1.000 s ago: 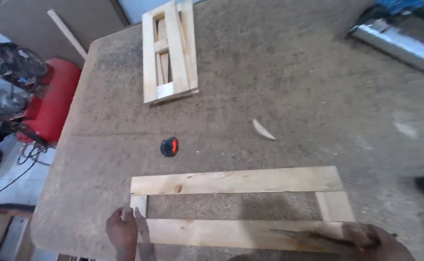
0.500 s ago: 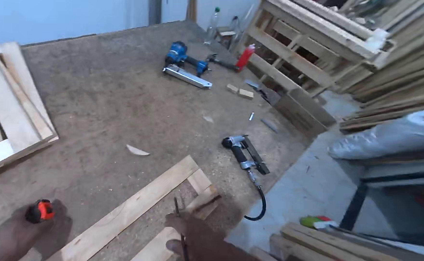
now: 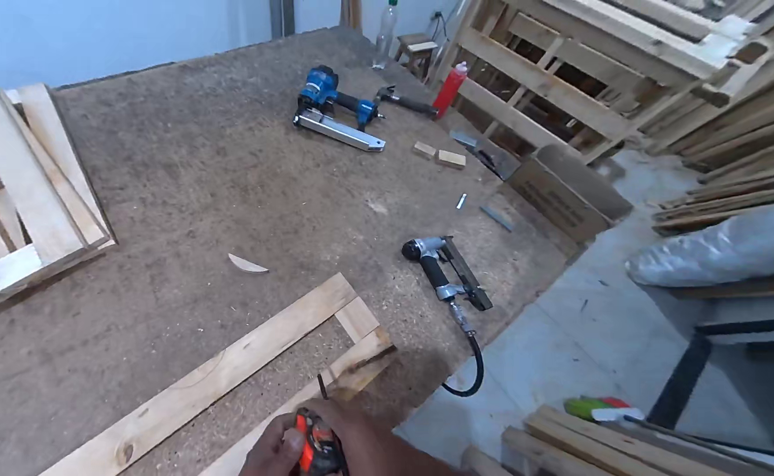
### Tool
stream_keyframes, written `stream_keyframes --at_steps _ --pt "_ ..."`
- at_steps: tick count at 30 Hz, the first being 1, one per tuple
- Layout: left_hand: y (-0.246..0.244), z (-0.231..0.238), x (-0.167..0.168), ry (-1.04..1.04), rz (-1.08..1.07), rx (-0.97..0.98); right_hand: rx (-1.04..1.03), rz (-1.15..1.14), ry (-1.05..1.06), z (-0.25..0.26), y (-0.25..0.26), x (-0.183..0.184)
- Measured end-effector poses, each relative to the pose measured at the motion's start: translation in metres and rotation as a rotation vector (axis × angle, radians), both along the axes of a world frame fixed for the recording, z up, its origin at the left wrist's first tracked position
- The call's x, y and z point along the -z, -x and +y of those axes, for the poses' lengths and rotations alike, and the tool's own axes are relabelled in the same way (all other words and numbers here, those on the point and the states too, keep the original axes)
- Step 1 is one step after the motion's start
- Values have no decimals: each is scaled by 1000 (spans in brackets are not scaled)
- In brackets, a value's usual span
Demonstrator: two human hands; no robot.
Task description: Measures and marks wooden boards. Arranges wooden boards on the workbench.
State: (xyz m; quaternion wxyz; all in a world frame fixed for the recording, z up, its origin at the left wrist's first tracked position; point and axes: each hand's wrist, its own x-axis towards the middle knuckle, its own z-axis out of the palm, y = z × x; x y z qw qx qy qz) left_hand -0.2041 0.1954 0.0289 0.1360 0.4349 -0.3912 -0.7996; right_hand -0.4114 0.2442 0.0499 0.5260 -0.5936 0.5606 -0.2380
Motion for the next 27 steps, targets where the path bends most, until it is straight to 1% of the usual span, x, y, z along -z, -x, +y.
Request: stream_keyframes --at_steps 2,4,6,9,12,14,16,19,22,24,25,27 --pt "7 4 -6 7 -144 29 -7 -20 -38 11 8 7" --pt "17 9 -13 -12 -195 -1 -31 -23 -75 16 15 9" --pt "26 13 -17 -24 -222 11 -102 50 -105 16 22 8" --pt "37 14 -13 7 -299 109 -209 136 -21 18 34 11" --pt "43 6 -9 60 -378 303 -254 97 57 30 47 17" --pt "43 -4 -14 56 -380 386 -249 71 40 45 60 22" --pt "39 -20 -21 84 -358 405 -188 67 -15 65 77 26" --pt "27 -50 -34 164 -300 280 -50 54 -109 97 109 30" --pt "17 -78 -42 226 -255 35 90 19 -168 135 141 39" --pt "19 -86 -44 248 -256 -93 157 2 -233 153 154 41" --pt "22 -85 -43 251 -248 -119 191 -14 -258 159 157 41" --pt "34 -76 -42 256 -217 -103 281 -59 -318 169 158 43"
